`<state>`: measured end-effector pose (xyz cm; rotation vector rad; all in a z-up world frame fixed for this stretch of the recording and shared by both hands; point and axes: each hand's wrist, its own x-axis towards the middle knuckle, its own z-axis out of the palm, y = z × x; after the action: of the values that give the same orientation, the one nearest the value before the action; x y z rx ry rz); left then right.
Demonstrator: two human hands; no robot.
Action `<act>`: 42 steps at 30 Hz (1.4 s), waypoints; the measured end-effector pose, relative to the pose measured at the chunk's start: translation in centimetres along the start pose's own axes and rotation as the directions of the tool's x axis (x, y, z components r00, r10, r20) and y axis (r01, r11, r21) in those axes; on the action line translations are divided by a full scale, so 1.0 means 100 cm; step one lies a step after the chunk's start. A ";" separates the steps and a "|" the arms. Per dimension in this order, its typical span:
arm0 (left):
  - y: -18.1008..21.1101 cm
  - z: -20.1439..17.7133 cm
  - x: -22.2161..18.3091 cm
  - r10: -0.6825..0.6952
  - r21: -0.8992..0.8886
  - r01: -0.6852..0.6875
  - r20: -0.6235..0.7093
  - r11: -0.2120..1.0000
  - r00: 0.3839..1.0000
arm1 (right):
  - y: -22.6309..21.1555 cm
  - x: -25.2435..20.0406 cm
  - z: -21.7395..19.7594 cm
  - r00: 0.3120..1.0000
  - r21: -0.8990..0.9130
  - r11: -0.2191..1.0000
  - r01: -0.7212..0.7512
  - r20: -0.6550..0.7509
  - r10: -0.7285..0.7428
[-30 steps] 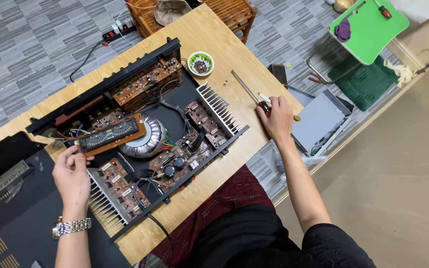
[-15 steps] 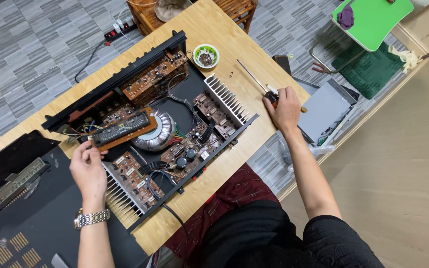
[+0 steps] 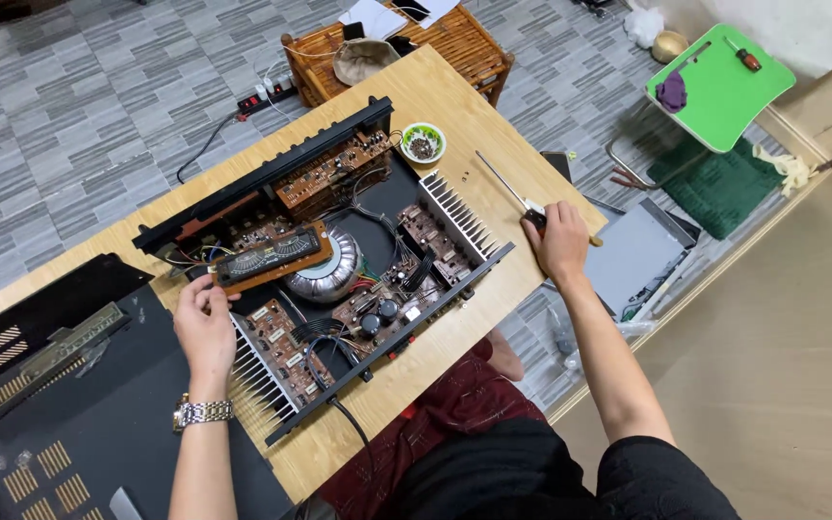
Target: Repairing and cleaning the internal components of an audio amplifier using a brush and screwdriver
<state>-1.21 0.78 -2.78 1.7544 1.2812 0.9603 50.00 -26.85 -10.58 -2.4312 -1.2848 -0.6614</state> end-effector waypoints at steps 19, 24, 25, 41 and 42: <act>0.013 -0.004 -0.004 -0.020 -0.001 0.020 0.019 1.000 1.000 | -0.001 -0.001 -0.001 1.000 -0.008 1.000 0.028 0.008 -0.028; 0.004 -0.002 -0.002 0.055 -0.003 -0.054 0.015 0.999 0.998 | -0.002 0.000 -0.005 0.997 0.003 1.000 -0.013 0.070 0.013; 0.006 -0.002 -0.003 0.042 -0.008 -0.042 0.000 0.999 0.999 | -0.004 0.001 -0.007 0.997 0.005 1.000 0.007 0.071 -0.007; -0.007 0.002 0.003 0.025 -0.036 -0.023 0.042 0.999 0.999 | 0.001 0.012 -0.016 0.951 0.091 0.986 -0.140 0.291 0.108; -0.001 0.002 0.004 -0.044 0.004 0.044 0.047 0.999 0.998 | 0.002 0.014 -0.017 0.943 0.101 0.984 -0.148 0.313 0.110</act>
<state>-0.99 1.14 -2.91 1.7335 1.2865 0.8877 50.41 -26.79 -8.42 -2.5576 -1.2182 -0.1662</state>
